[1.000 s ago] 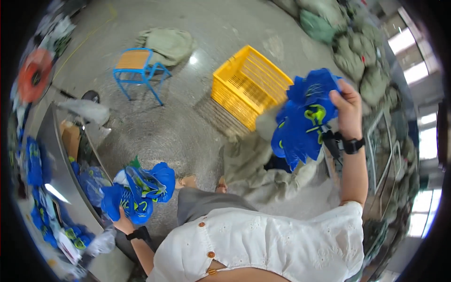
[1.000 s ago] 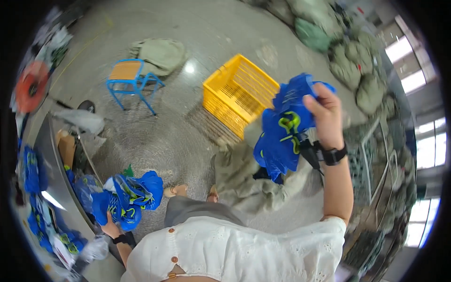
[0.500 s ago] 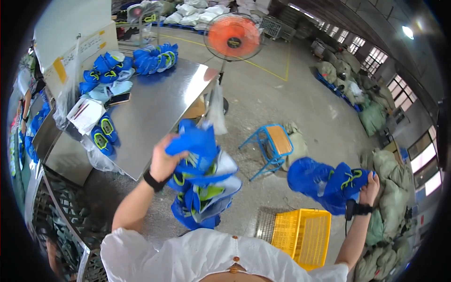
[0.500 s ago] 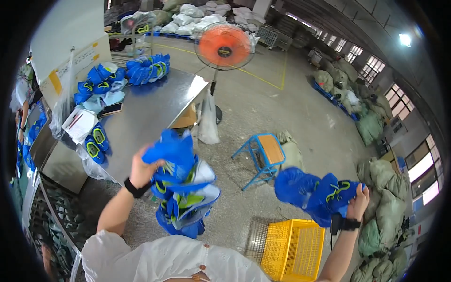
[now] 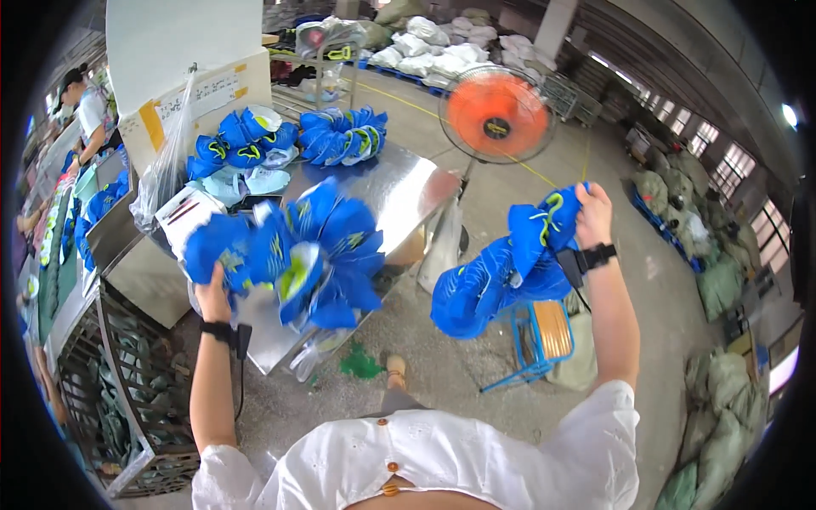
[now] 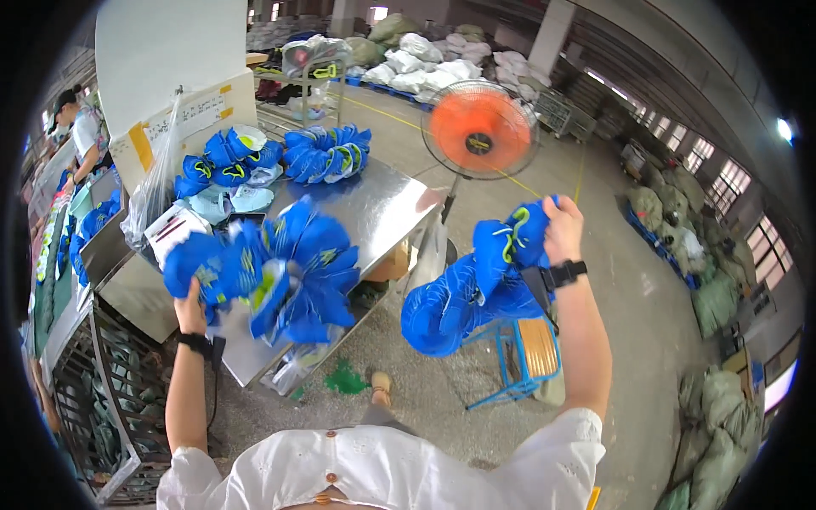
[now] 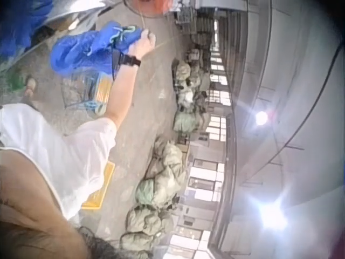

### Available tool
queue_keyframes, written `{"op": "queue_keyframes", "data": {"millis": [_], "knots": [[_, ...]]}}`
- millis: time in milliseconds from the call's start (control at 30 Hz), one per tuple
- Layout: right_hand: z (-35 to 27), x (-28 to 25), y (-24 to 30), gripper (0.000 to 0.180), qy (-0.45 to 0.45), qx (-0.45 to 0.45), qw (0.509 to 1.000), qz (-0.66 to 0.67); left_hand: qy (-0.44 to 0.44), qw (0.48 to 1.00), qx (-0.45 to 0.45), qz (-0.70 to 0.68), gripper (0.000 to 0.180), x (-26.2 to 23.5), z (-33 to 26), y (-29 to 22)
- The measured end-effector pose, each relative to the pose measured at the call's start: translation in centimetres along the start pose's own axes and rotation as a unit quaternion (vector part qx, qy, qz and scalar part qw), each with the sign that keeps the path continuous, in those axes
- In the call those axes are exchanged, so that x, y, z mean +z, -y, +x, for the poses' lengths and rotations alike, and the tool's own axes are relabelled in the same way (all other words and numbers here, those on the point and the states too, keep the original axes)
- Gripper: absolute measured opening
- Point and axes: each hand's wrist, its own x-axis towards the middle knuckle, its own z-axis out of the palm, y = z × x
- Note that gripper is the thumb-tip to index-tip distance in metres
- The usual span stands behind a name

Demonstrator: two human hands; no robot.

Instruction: The recorder takes stacks of blue and yellow shoe uppers from a bag, organizes them on a table, and ties them together with an orange cord.

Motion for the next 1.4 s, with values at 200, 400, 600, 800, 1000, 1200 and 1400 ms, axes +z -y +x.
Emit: {"op": "queue_keyframes", "data": {"millis": [200, 400, 600, 800, 1000, 1200, 1400], "knots": [[15.6, 12.4, -2.0, 0.01, 0.153, -0.075, 0.981, 0.09, -0.072, 0.995, -0.021, -0.068, 0.036, -0.2, 2.1, 4.6], [24.8, 18.9, -2.0, 0.01, 0.258, -0.137, 0.93, 0.223, -0.155, 0.987, -0.033, 0.01, 0.041, -0.1, 2.2, 4.6], [26.6, 14.1, -20.2, 0.019, 0.218, -0.045, 0.975, -0.008, 0.047, 0.996, -0.047, 0.059, 0.097, 2.9, -7.0, 3.3], [18.3, 15.6, -36.8, 0.055, 0.137, 0.199, 0.953, -0.181, 0.124, 0.84, 0.086, 0.521, 0.111, 9.0, -11.6, 2.1], [18.1, 15.0, -34.0, 0.047, 0.105, -0.095, 0.859, -0.492, -0.072, 0.86, -0.008, 0.506, 0.054, 7.0, -6.2, 4.3], [-3.6, 21.3, -23.1, 0.033, 0.729, 0.064, 0.666, -0.144, -0.21, 0.97, -0.054, -0.113, 0.029, 3.1, -1.5, 4.5], [-19.1, 26.0, -21.7, 0.086, 0.539, -0.137, 0.752, -0.354, -0.192, 0.977, -0.008, -0.089, 0.027, 6.3, -4.1, 3.7]]}}
